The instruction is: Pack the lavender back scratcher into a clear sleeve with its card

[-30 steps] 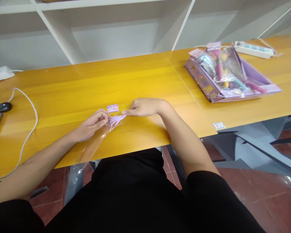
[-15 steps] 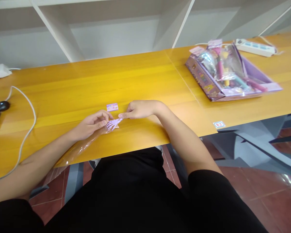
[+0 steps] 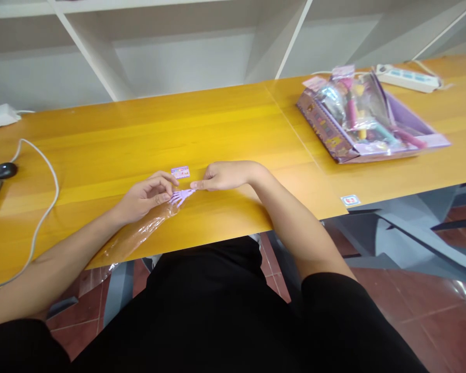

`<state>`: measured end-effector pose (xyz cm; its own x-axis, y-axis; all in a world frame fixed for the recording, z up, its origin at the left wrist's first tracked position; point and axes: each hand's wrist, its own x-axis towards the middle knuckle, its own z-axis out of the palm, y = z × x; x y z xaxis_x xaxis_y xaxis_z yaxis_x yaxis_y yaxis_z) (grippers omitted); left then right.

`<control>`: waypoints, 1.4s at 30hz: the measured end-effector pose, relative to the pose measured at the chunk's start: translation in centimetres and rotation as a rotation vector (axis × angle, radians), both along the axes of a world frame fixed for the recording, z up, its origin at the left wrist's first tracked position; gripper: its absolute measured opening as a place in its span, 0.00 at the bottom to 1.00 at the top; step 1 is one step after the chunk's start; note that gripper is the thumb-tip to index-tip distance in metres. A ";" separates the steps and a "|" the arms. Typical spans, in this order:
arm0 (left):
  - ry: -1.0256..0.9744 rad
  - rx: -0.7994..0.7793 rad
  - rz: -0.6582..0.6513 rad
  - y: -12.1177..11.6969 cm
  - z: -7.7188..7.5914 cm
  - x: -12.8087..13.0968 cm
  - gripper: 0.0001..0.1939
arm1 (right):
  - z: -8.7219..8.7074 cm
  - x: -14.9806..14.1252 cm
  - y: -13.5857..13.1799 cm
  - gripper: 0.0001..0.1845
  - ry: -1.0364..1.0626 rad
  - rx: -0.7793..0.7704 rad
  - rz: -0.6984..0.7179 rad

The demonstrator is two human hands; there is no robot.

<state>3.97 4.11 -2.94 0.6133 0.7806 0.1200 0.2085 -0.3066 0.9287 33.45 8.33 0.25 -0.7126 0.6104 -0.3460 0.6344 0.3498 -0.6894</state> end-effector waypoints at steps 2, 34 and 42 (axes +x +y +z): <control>-0.022 -0.038 -0.012 0.0 0.0 0.0 0.15 | 0.0 0.1 0.0 0.40 0.018 -0.005 0.015; -0.100 -0.383 0.170 -0.3 -1.3 0.3 0.23 | 0.6 -1.9 -1.9 0.38 -0.080 0.415 0.068; -0.126 -0.395 0.152 -0.3 -1.7 0.3 0.23 | 0.5 -2.4 -2.3 0.35 -0.071 0.405 0.068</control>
<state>4.27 3.80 -4.65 0.4879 0.8617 -0.1392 0.1016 0.1023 0.9895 31.05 6.07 0.80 -0.7386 0.6599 -0.1376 0.6418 0.6260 -0.4430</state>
